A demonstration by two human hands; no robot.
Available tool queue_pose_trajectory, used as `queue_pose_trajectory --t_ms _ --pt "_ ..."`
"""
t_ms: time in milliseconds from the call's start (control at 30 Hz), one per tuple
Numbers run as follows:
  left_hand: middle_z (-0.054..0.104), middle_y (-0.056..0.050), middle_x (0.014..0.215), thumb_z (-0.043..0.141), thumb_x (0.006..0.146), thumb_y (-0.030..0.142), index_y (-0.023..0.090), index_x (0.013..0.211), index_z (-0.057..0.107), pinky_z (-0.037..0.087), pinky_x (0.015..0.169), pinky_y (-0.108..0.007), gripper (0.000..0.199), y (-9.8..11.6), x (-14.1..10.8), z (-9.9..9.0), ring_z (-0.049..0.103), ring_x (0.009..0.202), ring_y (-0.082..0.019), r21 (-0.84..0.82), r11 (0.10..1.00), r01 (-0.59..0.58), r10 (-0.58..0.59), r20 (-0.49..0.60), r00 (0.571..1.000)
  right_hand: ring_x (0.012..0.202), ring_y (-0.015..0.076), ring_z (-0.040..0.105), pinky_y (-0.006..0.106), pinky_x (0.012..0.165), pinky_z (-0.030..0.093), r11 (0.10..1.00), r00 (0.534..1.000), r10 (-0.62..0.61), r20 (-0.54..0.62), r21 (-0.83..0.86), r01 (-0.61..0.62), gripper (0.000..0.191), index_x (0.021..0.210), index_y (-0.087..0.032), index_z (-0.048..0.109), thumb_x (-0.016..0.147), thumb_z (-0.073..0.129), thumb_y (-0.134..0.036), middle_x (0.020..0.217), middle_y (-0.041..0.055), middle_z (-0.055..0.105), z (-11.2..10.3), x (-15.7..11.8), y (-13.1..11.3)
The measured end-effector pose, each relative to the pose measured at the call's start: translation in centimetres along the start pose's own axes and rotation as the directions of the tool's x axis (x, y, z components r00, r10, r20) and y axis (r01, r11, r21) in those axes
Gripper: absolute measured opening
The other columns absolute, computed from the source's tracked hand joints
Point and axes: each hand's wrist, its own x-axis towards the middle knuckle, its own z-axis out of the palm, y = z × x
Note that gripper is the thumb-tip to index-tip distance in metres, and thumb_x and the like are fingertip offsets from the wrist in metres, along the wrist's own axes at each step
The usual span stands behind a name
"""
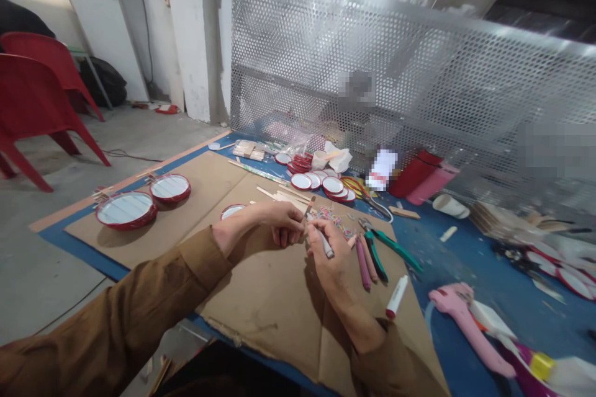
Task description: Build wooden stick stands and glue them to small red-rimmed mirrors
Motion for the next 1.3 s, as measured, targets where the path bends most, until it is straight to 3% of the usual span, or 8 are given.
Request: queue_pose_trajectory --t_ms 1000,1300 --pt "0.062 -0.001 0.057 0.049 0.087 0.027 0.015 0.075 0.058 0.053 0.054 -0.027 0.02 -0.9 0.9 -0.3 0.063 0.053 -0.013 -0.011 1.0 0.008 -0.008 0.02 1.0 0.058 0.0153 0.055 0.034 0.074 0.046 0.999 0.995 0.034 0.093 -0.031 -0.031 0.032 0.086 -0.02 0.065 0.089 0.047 -0.047 0.062 -0.0011 0.061 -0.2 -0.2 0.0" --pt "0.063 -0.002 0.064 0.05 0.087 0.027 0.014 0.08 0.058 0.052 0.051 -0.027 0.017 -0.9 0.8 -0.2 0.063 0.053 -0.014 -0.025 1.0 -0.018 0.019 0.018 1.0 0.056 0.0145 0.056 0.03 0.065 0.046 1.0 0.999 0.025 0.025 -0.001 -0.025 0.03 0.093 -0.02 0.064 0.088 0.05 -0.046 0.061 -0.002 0.06 -0.2 -0.2 0.3"
